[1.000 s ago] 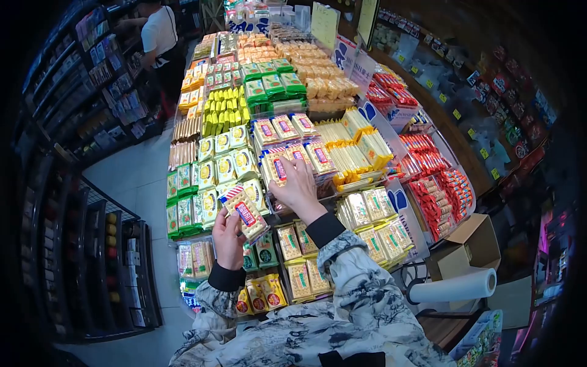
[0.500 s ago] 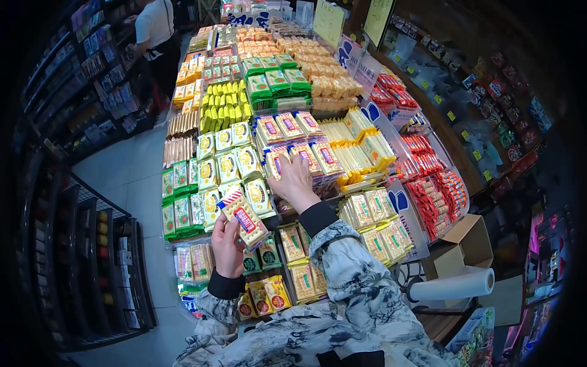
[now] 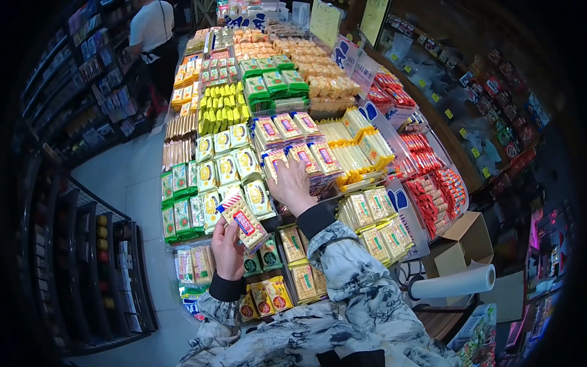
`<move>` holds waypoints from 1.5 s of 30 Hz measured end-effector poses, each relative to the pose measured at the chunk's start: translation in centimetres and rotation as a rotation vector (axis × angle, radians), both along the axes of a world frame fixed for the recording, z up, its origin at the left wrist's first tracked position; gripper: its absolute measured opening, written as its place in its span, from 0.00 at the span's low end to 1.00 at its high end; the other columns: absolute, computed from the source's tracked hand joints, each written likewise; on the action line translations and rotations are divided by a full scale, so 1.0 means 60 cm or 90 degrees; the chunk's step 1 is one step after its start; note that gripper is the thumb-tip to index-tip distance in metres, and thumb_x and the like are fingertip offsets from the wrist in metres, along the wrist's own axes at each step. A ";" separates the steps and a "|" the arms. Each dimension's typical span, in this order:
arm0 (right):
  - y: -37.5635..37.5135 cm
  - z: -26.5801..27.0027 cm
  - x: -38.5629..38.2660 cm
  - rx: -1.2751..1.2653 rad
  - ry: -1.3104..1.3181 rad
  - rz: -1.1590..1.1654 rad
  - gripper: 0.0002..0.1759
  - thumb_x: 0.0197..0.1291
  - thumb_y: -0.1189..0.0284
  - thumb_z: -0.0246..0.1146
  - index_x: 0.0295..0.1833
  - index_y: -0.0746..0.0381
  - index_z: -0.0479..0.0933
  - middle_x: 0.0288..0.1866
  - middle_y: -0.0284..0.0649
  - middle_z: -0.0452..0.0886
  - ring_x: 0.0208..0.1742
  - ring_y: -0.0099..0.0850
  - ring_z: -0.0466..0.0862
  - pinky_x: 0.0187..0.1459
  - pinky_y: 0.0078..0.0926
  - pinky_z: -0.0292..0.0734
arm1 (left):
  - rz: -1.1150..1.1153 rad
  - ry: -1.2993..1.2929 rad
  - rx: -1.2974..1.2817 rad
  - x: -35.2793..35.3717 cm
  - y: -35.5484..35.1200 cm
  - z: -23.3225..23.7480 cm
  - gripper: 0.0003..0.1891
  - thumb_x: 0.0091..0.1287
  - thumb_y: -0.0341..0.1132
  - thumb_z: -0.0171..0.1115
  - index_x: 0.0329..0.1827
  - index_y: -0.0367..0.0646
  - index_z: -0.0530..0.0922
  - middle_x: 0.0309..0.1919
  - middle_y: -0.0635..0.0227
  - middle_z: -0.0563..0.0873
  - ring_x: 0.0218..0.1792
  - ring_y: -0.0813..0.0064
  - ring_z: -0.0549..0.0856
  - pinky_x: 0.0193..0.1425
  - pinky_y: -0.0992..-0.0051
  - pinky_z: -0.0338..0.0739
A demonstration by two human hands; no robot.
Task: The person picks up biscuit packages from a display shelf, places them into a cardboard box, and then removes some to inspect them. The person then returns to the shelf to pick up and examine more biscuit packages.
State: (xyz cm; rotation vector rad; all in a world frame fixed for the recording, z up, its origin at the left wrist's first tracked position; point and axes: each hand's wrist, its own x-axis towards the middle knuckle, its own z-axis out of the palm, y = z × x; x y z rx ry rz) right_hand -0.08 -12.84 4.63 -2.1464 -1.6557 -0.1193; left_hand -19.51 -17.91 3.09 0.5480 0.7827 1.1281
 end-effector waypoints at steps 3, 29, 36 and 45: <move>-0.001 -0.002 0.001 0.001 -0.005 -0.002 0.24 0.48 0.65 0.63 0.50 0.67 0.73 0.49 0.56 0.73 0.52 0.51 0.69 0.50 0.45 0.71 | -0.004 -0.003 0.007 0.000 0.000 -0.005 0.17 0.69 0.31 0.53 0.59 0.38 0.65 0.37 0.72 0.82 0.30 0.89 0.78 0.24 0.89 0.69; -0.196 0.005 0.000 0.015 0.813 0.143 0.25 0.60 0.77 0.61 0.64 0.64 0.67 0.46 0.35 0.78 0.44 0.18 0.77 0.45 0.16 0.75 | -0.195 0.078 0.080 0.074 0.006 0.019 0.14 0.69 0.35 0.53 0.55 0.43 0.70 0.39 0.75 0.82 0.35 0.87 0.82 0.30 0.86 0.77; -0.214 0.011 0.034 0.157 0.892 0.145 0.26 0.58 0.79 0.61 0.63 0.65 0.66 0.41 0.35 0.78 0.38 0.15 0.77 0.39 0.12 0.74 | -0.241 0.111 0.145 0.137 0.010 0.040 0.21 0.69 0.33 0.54 0.63 0.38 0.65 0.48 0.69 0.79 0.45 0.85 0.79 0.41 0.83 0.76; -0.192 0.013 0.133 0.291 0.812 0.072 0.24 0.59 0.81 0.59 0.62 0.69 0.66 0.42 0.38 0.80 0.39 0.17 0.79 0.40 0.12 0.74 | -0.078 0.489 0.418 0.181 0.099 0.001 0.28 0.62 0.34 0.58 0.65 0.33 0.64 0.58 0.50 0.70 0.59 0.59 0.72 0.63 0.65 0.67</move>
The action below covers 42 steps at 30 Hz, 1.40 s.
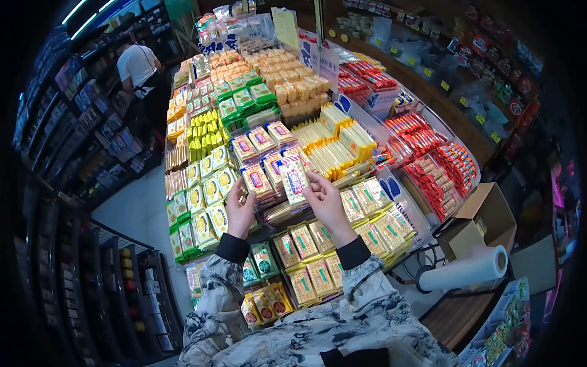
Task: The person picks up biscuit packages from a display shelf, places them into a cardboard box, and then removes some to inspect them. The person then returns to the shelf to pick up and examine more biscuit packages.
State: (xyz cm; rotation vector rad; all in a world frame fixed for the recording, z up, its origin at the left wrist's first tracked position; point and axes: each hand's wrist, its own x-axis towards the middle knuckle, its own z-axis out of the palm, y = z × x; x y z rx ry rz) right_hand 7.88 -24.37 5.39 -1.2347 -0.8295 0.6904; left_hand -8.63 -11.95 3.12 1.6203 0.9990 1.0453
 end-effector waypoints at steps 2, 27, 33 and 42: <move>0.012 0.013 0.014 0.024 0.015 -0.017 0.24 0.58 0.82 0.59 0.62 0.69 0.66 0.39 0.37 0.80 0.36 0.16 0.79 0.38 0.10 0.74 | 0.004 0.042 0.055 0.015 0.020 -0.023 0.28 0.62 0.33 0.57 0.64 0.33 0.64 0.59 0.48 0.69 0.61 0.56 0.70 0.64 0.65 0.65; 0.159 -0.028 0.016 -0.132 -0.234 -0.008 0.18 0.52 0.69 0.64 0.51 0.55 0.80 0.32 0.37 0.80 0.35 0.27 0.79 0.40 0.25 0.75 | 0.059 0.072 0.105 0.063 0.065 -0.111 0.26 0.60 0.22 0.47 0.65 0.29 0.60 0.61 0.41 0.66 0.65 0.48 0.64 0.69 0.62 0.57; 0.169 -0.031 -0.022 -0.138 -0.241 -0.001 0.18 0.55 0.74 0.62 0.53 0.63 0.78 0.28 0.32 0.79 0.28 0.15 0.73 0.29 0.15 0.70 | 0.041 0.052 0.045 0.053 0.063 -0.088 0.26 0.62 0.22 0.44 0.66 0.28 0.58 0.62 0.45 0.67 0.64 0.57 0.67 0.69 0.68 0.59; 0.186 -0.029 -0.042 -0.136 -0.276 -0.030 0.18 0.54 0.73 0.63 0.52 0.62 0.78 0.28 0.33 0.79 0.27 0.17 0.74 0.30 0.17 0.71 | 0.065 -0.033 -0.056 0.053 0.059 -0.077 0.25 0.68 0.30 0.44 0.67 0.28 0.57 0.62 0.48 0.69 0.62 0.62 0.70 0.64 0.72 0.63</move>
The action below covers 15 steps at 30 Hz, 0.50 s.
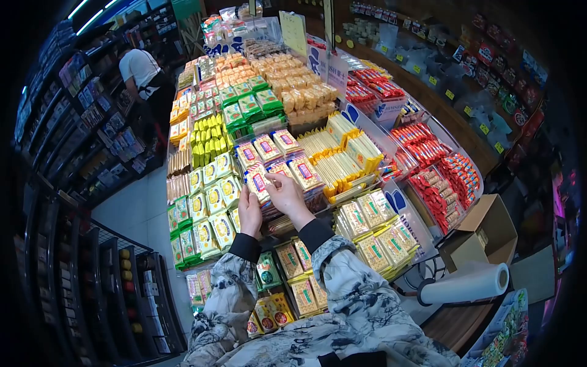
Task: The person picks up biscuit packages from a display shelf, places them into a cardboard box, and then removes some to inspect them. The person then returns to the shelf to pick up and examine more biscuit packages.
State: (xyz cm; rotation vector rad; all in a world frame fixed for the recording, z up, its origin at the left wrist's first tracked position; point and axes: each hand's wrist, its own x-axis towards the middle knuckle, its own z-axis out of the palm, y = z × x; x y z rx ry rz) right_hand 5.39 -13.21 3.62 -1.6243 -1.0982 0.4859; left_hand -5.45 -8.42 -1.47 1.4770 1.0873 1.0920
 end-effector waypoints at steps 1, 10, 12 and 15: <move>0.002 0.002 -0.003 -0.005 -0.006 -0.006 0.18 0.54 0.71 0.64 0.52 0.62 0.79 0.28 0.33 0.79 0.27 0.18 0.74 0.30 0.18 0.72 | -0.017 -0.035 -0.018 0.000 0.002 -0.002 0.24 0.68 0.27 0.43 0.67 0.28 0.57 0.60 0.52 0.72 0.59 0.68 0.74 0.61 0.75 0.67; -0.015 0.030 -0.029 -0.030 -0.258 -0.032 0.19 0.55 0.64 0.59 0.49 0.63 0.78 0.37 0.46 0.82 0.41 0.44 0.80 0.49 0.38 0.73 | 0.004 0.008 0.033 0.002 -0.005 -0.005 0.27 0.67 0.28 0.46 0.68 0.27 0.54 0.61 0.49 0.71 0.59 0.66 0.73 0.63 0.74 0.66; -0.016 0.032 -0.032 -0.053 -0.306 -0.042 0.18 0.54 0.65 0.59 0.48 0.64 0.78 0.38 0.46 0.81 0.43 0.45 0.78 0.50 0.39 0.72 | 0.010 0.015 0.027 0.003 -0.007 -0.001 0.27 0.67 0.28 0.46 0.68 0.27 0.54 0.61 0.48 0.70 0.59 0.65 0.73 0.63 0.73 0.66; -0.018 0.032 -0.033 -0.080 -0.351 -0.049 0.17 0.53 0.66 0.59 0.46 0.64 0.79 0.42 0.47 0.80 0.47 0.46 0.76 0.51 0.39 0.71 | 0.013 0.029 0.039 0.005 -0.007 0.003 0.27 0.66 0.30 0.47 0.67 0.27 0.55 0.62 0.43 0.68 0.62 0.57 0.70 0.65 0.69 0.63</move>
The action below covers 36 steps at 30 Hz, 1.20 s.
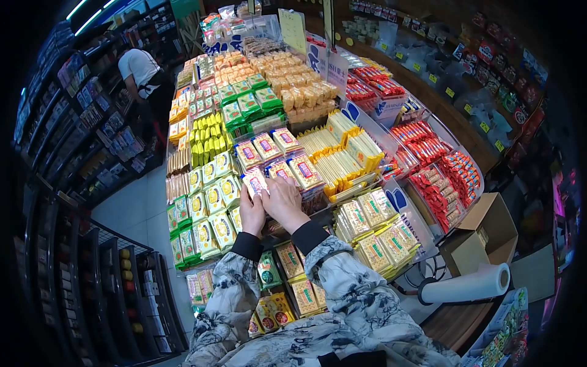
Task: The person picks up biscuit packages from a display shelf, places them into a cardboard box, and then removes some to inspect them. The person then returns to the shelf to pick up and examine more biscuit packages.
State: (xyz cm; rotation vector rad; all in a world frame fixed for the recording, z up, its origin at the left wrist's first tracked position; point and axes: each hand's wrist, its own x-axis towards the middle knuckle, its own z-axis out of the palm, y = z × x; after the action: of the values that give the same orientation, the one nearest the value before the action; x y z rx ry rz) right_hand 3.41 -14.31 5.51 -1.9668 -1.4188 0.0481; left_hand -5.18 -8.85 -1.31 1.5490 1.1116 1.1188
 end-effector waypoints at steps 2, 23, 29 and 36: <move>-0.001 -0.001 0.000 -0.006 0.004 0.001 0.17 0.53 0.66 0.59 0.46 0.64 0.79 0.43 0.47 0.80 0.48 0.46 0.75 0.50 0.40 0.71 | -0.004 0.008 0.017 0.000 0.001 0.000 0.28 0.66 0.31 0.48 0.67 0.26 0.56 0.63 0.40 0.65 0.64 0.49 0.67 0.68 0.65 0.60; -0.007 -0.004 0.010 0.018 0.042 0.031 0.15 0.54 0.69 0.58 0.46 0.60 0.80 0.40 0.46 0.82 0.45 0.45 0.77 0.50 0.39 0.71 | 0.008 0.051 0.029 0.007 -0.010 0.020 0.30 0.64 0.29 0.51 0.68 0.27 0.53 0.65 0.44 0.64 0.65 0.61 0.67 0.67 0.71 0.61; -0.010 -0.004 0.014 0.021 0.053 0.034 0.14 0.54 0.70 0.57 0.45 0.60 0.80 0.40 0.46 0.82 0.44 0.45 0.77 0.49 0.39 0.71 | -0.007 0.071 0.039 0.006 -0.017 0.032 0.31 0.64 0.28 0.49 0.69 0.27 0.51 0.67 0.45 0.61 0.67 0.61 0.65 0.69 0.72 0.58; -0.027 -0.008 0.021 0.128 0.054 0.045 0.13 0.53 0.73 0.57 0.44 0.60 0.80 0.40 0.44 0.82 0.43 0.44 0.77 0.49 0.38 0.71 | -0.048 -0.090 -0.015 -0.008 -0.038 0.052 0.30 0.65 0.28 0.48 0.69 0.28 0.51 0.68 0.44 0.60 0.69 0.58 0.61 0.71 0.70 0.54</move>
State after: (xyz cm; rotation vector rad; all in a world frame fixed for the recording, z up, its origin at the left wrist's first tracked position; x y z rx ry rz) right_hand 4.68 -15.95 5.05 -1.7304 -1.3816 0.0203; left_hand -5.66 -11.11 1.83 1.4579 0.9608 1.1427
